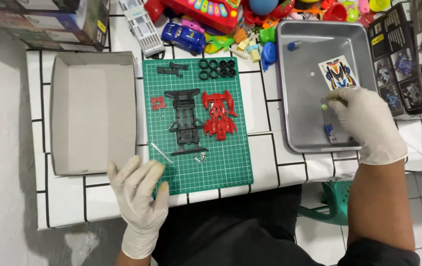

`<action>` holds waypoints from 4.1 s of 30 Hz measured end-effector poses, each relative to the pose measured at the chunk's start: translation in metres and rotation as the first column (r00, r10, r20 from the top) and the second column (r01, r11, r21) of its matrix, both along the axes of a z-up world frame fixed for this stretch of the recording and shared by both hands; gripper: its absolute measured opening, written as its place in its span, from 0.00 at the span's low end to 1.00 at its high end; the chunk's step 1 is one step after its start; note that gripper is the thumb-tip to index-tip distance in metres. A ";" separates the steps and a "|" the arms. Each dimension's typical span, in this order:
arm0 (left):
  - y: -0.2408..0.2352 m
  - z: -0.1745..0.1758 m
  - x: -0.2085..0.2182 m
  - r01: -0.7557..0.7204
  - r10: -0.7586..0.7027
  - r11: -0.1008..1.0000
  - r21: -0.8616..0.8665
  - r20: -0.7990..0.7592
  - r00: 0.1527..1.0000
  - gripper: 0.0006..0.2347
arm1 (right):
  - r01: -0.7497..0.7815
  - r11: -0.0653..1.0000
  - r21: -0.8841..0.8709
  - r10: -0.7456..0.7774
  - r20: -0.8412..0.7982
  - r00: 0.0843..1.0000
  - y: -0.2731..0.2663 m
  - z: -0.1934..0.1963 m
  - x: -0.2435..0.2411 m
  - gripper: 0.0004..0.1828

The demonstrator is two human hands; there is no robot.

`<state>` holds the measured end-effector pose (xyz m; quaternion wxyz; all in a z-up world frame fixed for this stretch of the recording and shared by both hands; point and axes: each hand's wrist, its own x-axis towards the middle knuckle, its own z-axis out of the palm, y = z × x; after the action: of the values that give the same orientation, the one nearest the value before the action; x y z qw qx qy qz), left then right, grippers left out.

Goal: The person opens a toy car box and removes the contents, including red and black plastic parts, wheels, and stickers. They place the parts on a green cutting mat and begin assembling the toy car by attaching wheels and other components.

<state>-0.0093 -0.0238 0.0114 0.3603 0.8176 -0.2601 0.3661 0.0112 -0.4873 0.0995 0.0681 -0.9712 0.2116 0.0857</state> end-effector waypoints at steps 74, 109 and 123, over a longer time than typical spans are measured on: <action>-0.047 -0.012 0.019 0.027 -0.029 1.000 -0.016 -0.160 0.987 0.11 | -0.457 0.786 0.415 0.200 0.530 0.824 0.219 -0.078 -0.036 0.10; -0.048 -0.010 0.019 0.031 -0.035 0.999 -0.024 -0.167 0.985 0.10 | -0.481 0.793 0.374 0.172 0.619 0.766 0.217 -0.083 -0.038 0.11; -0.048 -0.009 0.021 0.026 -0.026 1.000 -0.004 -0.146 0.989 0.10 | -0.489 0.790 0.371 0.234 0.554 0.799 0.217 -0.085 -0.039 0.11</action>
<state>0.0116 -0.0723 0.0019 0.3838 0.8384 -0.2435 0.3009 -0.0275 -0.2708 0.0148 0.3472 -0.9322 -0.0378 -0.0947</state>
